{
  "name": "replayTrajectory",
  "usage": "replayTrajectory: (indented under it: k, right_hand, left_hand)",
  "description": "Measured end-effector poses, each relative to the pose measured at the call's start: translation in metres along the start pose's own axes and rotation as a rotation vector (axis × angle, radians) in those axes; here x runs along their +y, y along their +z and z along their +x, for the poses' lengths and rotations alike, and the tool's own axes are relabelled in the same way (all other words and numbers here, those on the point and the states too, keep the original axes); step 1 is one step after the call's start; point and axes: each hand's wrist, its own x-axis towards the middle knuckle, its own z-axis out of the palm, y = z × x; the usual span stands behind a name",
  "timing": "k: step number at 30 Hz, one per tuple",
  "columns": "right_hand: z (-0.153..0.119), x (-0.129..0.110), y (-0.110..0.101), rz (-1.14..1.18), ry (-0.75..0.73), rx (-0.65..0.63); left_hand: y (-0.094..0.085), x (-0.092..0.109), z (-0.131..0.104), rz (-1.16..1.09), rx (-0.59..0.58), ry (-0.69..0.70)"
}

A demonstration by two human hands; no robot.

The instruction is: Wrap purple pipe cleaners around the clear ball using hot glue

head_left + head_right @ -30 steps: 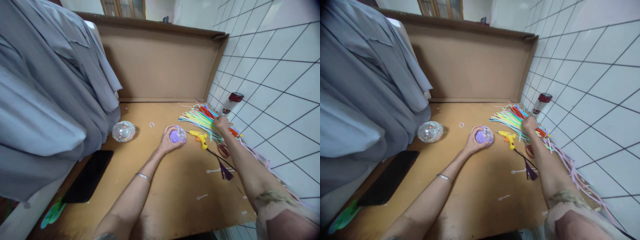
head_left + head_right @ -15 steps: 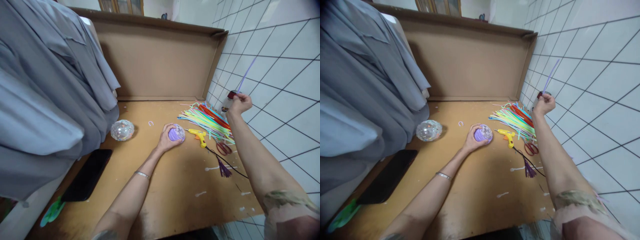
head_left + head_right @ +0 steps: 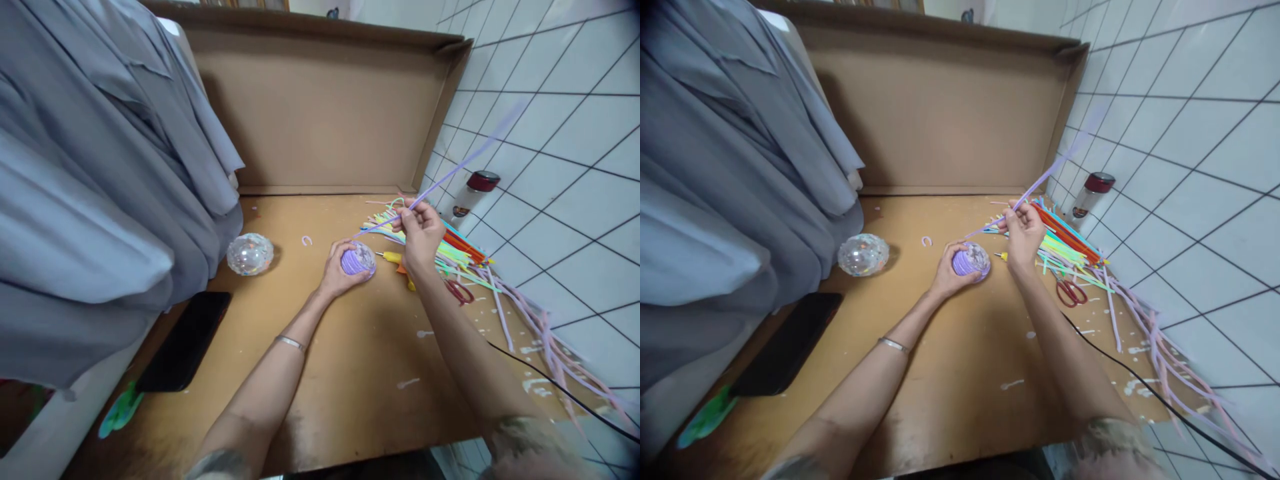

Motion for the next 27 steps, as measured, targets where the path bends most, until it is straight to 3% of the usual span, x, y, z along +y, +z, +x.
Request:
replayTrajectory:
  k: [6,9,20,27]
  right_hand:
    - [-0.027,-0.015,-0.018,-0.254,-0.145,-0.062]
    - [-0.03,-0.016,-0.024,-0.304,-0.199,-0.017]
    - [-0.041,-0.039,-0.009,-0.217,-0.218,-0.08]
    - [-0.055,-0.02,-0.011,-0.294,-0.224,-0.126]
  left_hand:
    - [-0.002,0.0,0.001,-0.038,0.016,-0.032]
    - [-0.003,0.0,0.0,-0.031,0.021,-0.039]
    - [0.0,-0.006,0.0,-0.051,0.02,-0.067]
    - [-0.001,-0.005,0.001,-0.061,0.021,-0.031]
